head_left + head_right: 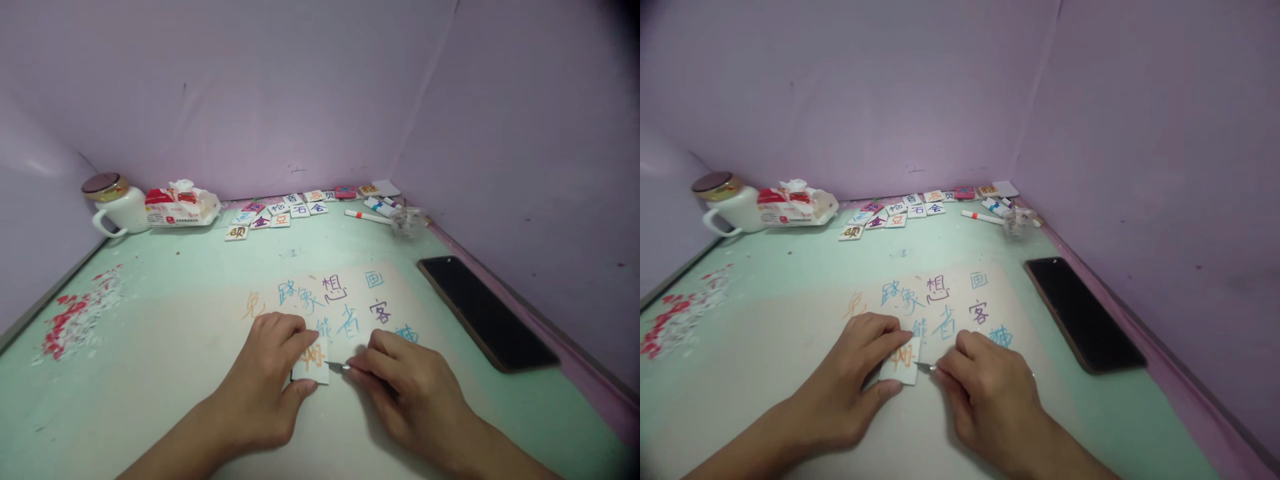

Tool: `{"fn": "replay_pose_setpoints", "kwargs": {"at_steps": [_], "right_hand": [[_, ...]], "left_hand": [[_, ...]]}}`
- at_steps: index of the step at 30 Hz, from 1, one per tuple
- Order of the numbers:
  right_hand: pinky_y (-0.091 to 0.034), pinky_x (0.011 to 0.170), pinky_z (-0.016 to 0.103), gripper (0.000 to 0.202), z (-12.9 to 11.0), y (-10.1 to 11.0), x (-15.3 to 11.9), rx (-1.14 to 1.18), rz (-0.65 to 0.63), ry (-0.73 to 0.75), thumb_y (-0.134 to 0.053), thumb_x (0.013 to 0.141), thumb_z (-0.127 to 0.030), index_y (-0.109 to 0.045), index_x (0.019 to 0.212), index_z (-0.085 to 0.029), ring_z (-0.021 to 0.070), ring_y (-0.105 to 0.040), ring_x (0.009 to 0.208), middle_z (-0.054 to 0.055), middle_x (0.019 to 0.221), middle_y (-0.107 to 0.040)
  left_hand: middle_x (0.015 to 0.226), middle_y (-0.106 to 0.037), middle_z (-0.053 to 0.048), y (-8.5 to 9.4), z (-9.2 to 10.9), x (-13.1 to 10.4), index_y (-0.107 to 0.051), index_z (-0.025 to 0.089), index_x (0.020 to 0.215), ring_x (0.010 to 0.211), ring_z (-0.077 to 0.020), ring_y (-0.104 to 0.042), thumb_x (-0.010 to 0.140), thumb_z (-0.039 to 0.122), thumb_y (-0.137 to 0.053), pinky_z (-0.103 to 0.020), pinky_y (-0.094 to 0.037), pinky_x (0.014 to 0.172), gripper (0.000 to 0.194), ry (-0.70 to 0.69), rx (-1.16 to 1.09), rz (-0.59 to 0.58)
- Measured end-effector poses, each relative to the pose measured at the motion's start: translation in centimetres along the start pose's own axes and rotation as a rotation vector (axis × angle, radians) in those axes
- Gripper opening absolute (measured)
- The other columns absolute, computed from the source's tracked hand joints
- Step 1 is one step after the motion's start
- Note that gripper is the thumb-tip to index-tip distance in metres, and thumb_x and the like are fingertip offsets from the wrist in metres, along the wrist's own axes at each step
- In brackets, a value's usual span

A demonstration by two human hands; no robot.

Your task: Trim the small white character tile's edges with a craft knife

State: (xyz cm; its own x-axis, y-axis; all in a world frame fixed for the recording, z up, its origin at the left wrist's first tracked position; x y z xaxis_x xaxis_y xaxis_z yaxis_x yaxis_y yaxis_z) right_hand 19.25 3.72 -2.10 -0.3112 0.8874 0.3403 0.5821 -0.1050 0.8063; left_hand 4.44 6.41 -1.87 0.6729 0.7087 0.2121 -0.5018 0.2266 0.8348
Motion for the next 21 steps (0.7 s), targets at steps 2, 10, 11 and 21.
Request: {"fn": "replay_pose_setpoints", "kwargs": {"at_steps": [2,10,11,21], "right_hand": [[-0.031,0.048,0.026,0.022,-0.07,-0.06,0.11,0.014,-0.044,0.012,-0.048,0.083,-0.017,-0.067,0.072,-0.017,0.0146,-0.05,0.053,0.003,0.062,-0.054],[-0.032,0.05,0.025,0.017,0.02,0.25,0.03,0.135,-0.053,-0.001,-0.051,0.081,-0.015,-0.066,0.073,-0.017,0.0135,-0.051,0.055,0.002,0.063,-0.056],[-0.034,0.051,0.025,0.017,0.18,0.3,0.06,0.15,-0.028,-0.015,-0.051,0.082,-0.015,-0.067,0.075,-0.017,0.0132,-0.052,0.055,0.002,0.064,-0.057],[-0.03,0.048,0.025,0.02,-0.04,0.23,0.38,-0.006,0.029,0.006,-0.049,0.081,-0.016,-0.067,0.072,-0.018,0.0132,-0.049,0.051,0.002,0.063,-0.055]], "left_hand": [[0.106,-0.05,-0.011,0.02,0.05,-0.03,-0.05,0.016,0.113,0.098,-0.0285,-0.047,0.074,0.014,-0.057,-0.051,-0.039,0.086,0.04,-0.012,0.017,0.014],[0.11,-0.048,-0.013,0.06,-0.07,-0.28,-0.046,0.016,0.114,0.1,-0.0297,-0.047,0.076,0.016,-0.058,-0.052,-0.042,0.085,0.04,-0.014,0.072,0.047],[0.11,-0.048,-0.013,0.04,-0.12,-0.29,-0.046,0.016,0.115,0.1,-0.0295,-0.047,0.076,0.017,-0.058,-0.052,-0.042,0.085,0.041,-0.008,0.066,0.046],[0.109,-0.051,-0.012,0.02,-0.53,-0.23,-0.05,0.018,0.112,0.1,-0.0303,-0.049,0.073,0.018,-0.06,-0.052,-0.045,0.085,0.04,0.035,0.042,0.067]]}}
Point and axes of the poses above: each hand's wrist, its own x-axis towards the middle knuckle, its own y-axis out of the back of the hand, z = x × y, the point moved 7 cm from there along x, towards the middle knuckle
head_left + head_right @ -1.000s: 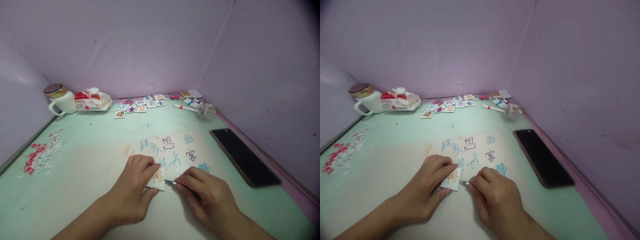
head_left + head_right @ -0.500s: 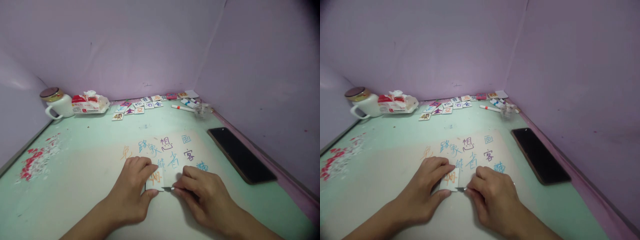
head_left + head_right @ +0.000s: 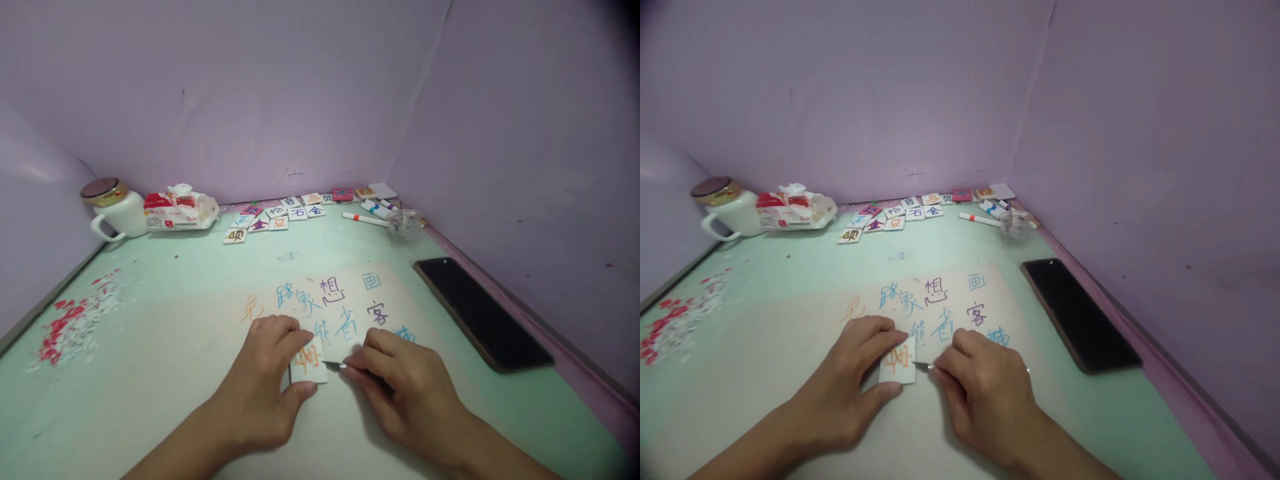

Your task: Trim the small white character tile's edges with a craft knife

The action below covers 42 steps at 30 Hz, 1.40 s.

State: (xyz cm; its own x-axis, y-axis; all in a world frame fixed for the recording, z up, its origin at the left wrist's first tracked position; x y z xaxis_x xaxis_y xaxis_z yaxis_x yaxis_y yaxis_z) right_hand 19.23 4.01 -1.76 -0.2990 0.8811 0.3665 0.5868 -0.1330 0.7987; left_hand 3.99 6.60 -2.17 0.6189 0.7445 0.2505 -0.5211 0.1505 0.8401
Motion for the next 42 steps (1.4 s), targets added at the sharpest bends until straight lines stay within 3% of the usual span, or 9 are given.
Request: {"fn": "replay_pose_setpoints", "kwargs": {"at_steps": [7,15,22,28,34,39,42], "right_hand": [[-0.031,0.049,0.026,0.016,-0.2,-0.1,-0.2,0.114,-0.112,-0.011,-0.052,0.078,-0.017,-0.064,0.068,-0.018,0.0138,-0.052,0.054,0.001,0.061,-0.055],[-0.032,0.049,0.026,0.02,0.5,-0.4,0.2,0.045,-0.02,-0.088,-0.049,0.082,-0.019,-0.067,0.073,-0.019,0.0136,-0.052,0.053,0.002,0.065,-0.058],[-0.032,0.05,0.025,0.015,0.1,-0.5,0.2,0.114,-0.152,-0.051,-0.052,0.077,-0.019,-0.063,0.067,-0.02,0.0132,-0.051,0.054,0.0,0.061,-0.056],[-0.033,0.048,0.025,0.021,0.7,-0.2,0.2,0.068,-0.038,-0.101,-0.048,0.083,-0.021,-0.067,0.073,-0.019,0.0129,-0.052,0.052,0.002,0.065,-0.058],[-0.032,0.048,0.025,0.016,-0.1,-0.5,-0.1,0.102,-0.131,-0.039,-0.051,0.079,-0.018,-0.064,0.069,-0.02,0.0139,-0.053,0.053,0.001,0.062,-0.057],[-0.032,0.048,0.026,0.019,0.4,0.0,0.0,0.037,0.0,-0.063,-0.049,0.082,-0.018,-0.067,0.074,-0.02,0.0138,-0.053,0.051,0.002,0.065,-0.059],[-0.03,0.046,0.026,0.019,0.3,0.0,-0.1,-0.004,-0.003,-0.05,-0.05,0.081,-0.019,-0.066,0.07,-0.02,0.0137,-0.051,0.049,0.002,0.062,-0.057]], "left_hand": [[0.108,-0.052,-0.014,0.1,0.0,0.1,-0.053,0.015,0.11,0.1,-0.0309,-0.05,0.073,0.02,-0.06,-0.053,-0.046,0.085,0.038,0.008,-0.004,0.018],[0.11,-0.052,-0.013,0.0,-0.3,-0.1,-0.053,0.017,0.111,0.102,-0.031,-0.05,0.072,0.02,-0.062,-0.052,-0.046,0.086,0.041,0.03,-0.004,0.003],[0.11,-0.051,-0.015,0.0,-0.1,-0.1,-0.051,0.014,0.113,0.102,-0.0317,-0.049,0.074,0.021,-0.061,-0.054,-0.045,0.086,0.041,0.006,-0.004,0.009],[0.11,-0.05,-0.013,-0.2,-0.1,-0.1,-0.05,0.016,0.112,0.101,-0.0306,-0.048,0.073,0.018,-0.061,-0.053,-0.045,0.086,0.041,0.021,-0.008,-0.017],[0.109,-0.049,-0.015,0.0,0.0,0.0,-0.049,0.013,0.112,0.1,-0.0314,-0.048,0.073,0.017,-0.061,-0.055,-0.044,0.084,0.042,-0.002,0.013,0.005],[0.108,-0.049,-0.014,0.0,0.2,0.0,-0.048,0.013,0.112,0.099,-0.0307,-0.048,0.072,0.017,-0.061,-0.054,-0.044,0.083,0.042,-0.006,0.011,0.007],[0.108,-0.049,-0.014,0.1,0.2,0.0,-0.048,0.014,0.112,0.099,-0.0306,-0.048,0.072,0.017,-0.062,-0.054,-0.043,0.083,0.042,-0.008,0.019,0.016]]}}
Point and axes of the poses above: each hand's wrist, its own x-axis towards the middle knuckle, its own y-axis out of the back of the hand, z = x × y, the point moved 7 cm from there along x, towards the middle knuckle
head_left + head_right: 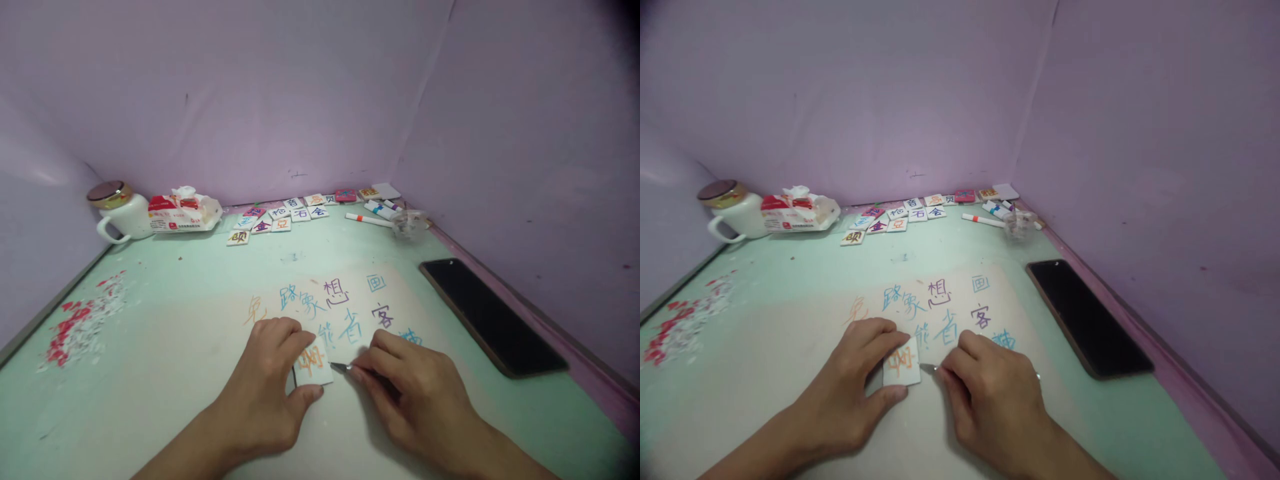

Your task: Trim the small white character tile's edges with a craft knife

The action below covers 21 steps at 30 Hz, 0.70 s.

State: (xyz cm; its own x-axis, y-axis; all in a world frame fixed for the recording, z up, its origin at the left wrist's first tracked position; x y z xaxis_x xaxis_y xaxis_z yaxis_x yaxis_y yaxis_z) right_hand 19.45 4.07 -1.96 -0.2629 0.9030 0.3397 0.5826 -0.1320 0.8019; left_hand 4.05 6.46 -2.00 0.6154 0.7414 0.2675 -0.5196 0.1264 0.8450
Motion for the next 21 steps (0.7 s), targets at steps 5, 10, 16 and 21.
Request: {"fn": "replay_pose_setpoints", "kwargs": {"at_steps": [5,10,16,21], "right_hand": [[-0.035,0.047,0.025,0.016,0.0,-0.2,-0.2,0.145,-0.076,-0.023,-0.052,0.081,-0.019,-0.066,0.072,-0.021,0.0127,-0.053,0.051,0.0,0.062,-0.057],[-0.037,0.048,0.026,0.02,1.1,0.1,-0.1,0.161,0.019,-0.106,-0.051,0.085,-0.023,-0.067,0.074,-0.02,0.0134,-0.054,0.051,0.001,0.064,-0.058],[-0.038,0.049,0.026,0.018,1.2,0.4,-0.1,0.085,0.09,-0.087,-0.053,0.084,-0.023,-0.068,0.075,-0.02,0.0148,-0.055,0.054,0.002,0.064,-0.059],[-0.037,0.049,0.026,0.019,1.2,0.4,-0.1,0.056,0.09,-0.079,-0.053,0.083,-0.023,-0.068,0.073,-0.02,0.0154,-0.056,0.054,0.002,0.064,-0.06]], "left_hand": [[0.107,-0.049,-0.014,0.0,0.1,0.1,-0.05,0.012,0.111,0.098,-0.0298,-0.048,0.072,0.016,-0.064,-0.052,-0.043,0.084,0.042,-0.003,0.01,0.009],[0.101,-0.053,-0.012,0.0,0.1,0.4,-0.051,0.012,0.11,0.091,-0.0288,-0.05,0.068,0.026,-0.074,-0.049,-0.043,0.079,0.05,0.014,0.05,0.015],[0.091,-0.059,-0.011,-0.1,0.5,0.2,-0.043,0.011,0.119,0.078,-0.026,-0.053,0.072,0.041,-0.07,-0.051,-0.04,0.075,0.062,-0.027,0.098,0.009],[0.096,-0.057,-0.011,0.9,0.6,-0.3,-0.042,0.014,0.121,0.081,-0.025,-0.052,0.08,0.027,-0.053,-0.048,-0.039,0.075,0.044,-0.051,0.049,0.11]]}}
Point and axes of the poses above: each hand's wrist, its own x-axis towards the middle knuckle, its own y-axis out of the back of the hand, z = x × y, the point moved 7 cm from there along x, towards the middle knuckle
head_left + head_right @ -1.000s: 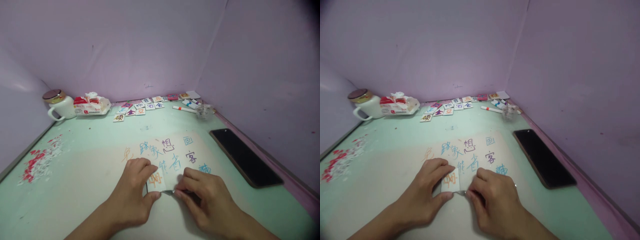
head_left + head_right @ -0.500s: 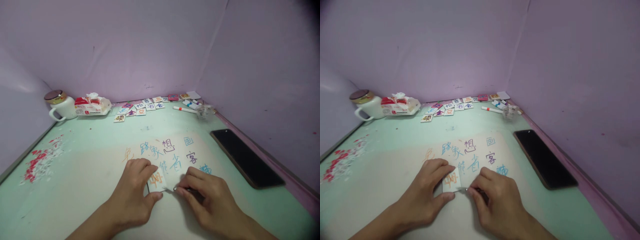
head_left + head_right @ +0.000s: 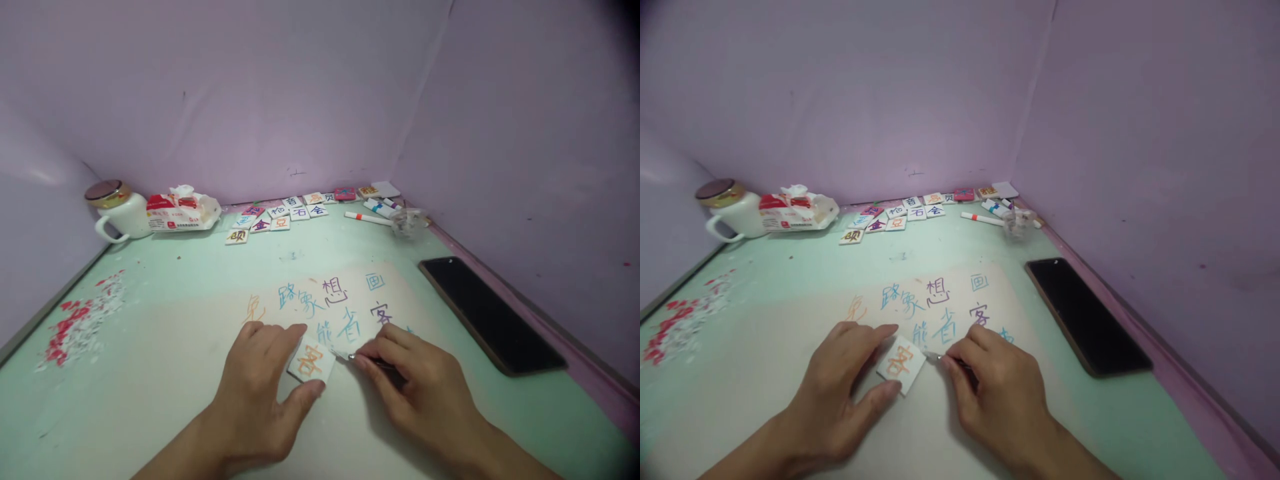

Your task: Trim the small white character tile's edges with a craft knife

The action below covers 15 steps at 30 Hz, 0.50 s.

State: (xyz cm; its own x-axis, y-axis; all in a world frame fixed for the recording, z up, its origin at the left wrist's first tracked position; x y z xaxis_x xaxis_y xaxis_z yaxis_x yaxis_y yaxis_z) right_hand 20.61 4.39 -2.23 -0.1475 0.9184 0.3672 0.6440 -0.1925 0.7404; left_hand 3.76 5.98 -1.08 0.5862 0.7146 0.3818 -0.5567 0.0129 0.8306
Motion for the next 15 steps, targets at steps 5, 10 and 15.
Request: {"fn": "replay_pose_setpoints", "kwargs": {"at_steps": [5,10,15], "right_hand": [[-0.035,0.048,0.025,0.019,-0.2,-0.3,0.0,-0.026,-0.006,-0.005,-0.052,0.083,-0.024,-0.069,0.073,-0.021,0.0142,-0.054,0.051,0.001,0.063,-0.059],[-0.033,0.048,0.025,0.021,-0.5,-0.5,-0.1,-0.058,-0.001,0.003,-0.052,0.084,-0.024,-0.069,0.072,-0.021,0.0141,-0.054,0.051,0.001,0.062,-0.058],[-0.031,0.046,0.026,0.023,-0.6,-0.6,0.1,-0.092,-0.015,0.017,-0.051,0.083,-0.024,-0.068,0.068,-0.02,0.0142,-0.053,0.049,0.002,0.06,-0.056]], "left_hand": [[0.118,-0.045,-0.013,-0.7,0.5,0.3,-0.044,0.016,0.123,0.106,-0.0301,-0.043,0.068,0.01,-0.05,-0.05,-0.037,0.09,0.056,-0.042,-0.056,-0.168],[0.11,-0.049,-0.011,-1.0,0.5,0.6,-0.046,0.017,0.119,0.1,-0.0282,-0.044,0.073,0.011,-0.054,-0.05,-0.039,0.087,0.046,-0.024,-0.091,-0.233],[0.109,-0.048,-0.01,-1.3,0.1,0.3,-0.047,0.018,0.115,0.101,-0.0269,-0.044,0.075,0.01,-0.055,-0.048,-0.041,0.088,0.042,0.023,-0.136,-0.237]]}}
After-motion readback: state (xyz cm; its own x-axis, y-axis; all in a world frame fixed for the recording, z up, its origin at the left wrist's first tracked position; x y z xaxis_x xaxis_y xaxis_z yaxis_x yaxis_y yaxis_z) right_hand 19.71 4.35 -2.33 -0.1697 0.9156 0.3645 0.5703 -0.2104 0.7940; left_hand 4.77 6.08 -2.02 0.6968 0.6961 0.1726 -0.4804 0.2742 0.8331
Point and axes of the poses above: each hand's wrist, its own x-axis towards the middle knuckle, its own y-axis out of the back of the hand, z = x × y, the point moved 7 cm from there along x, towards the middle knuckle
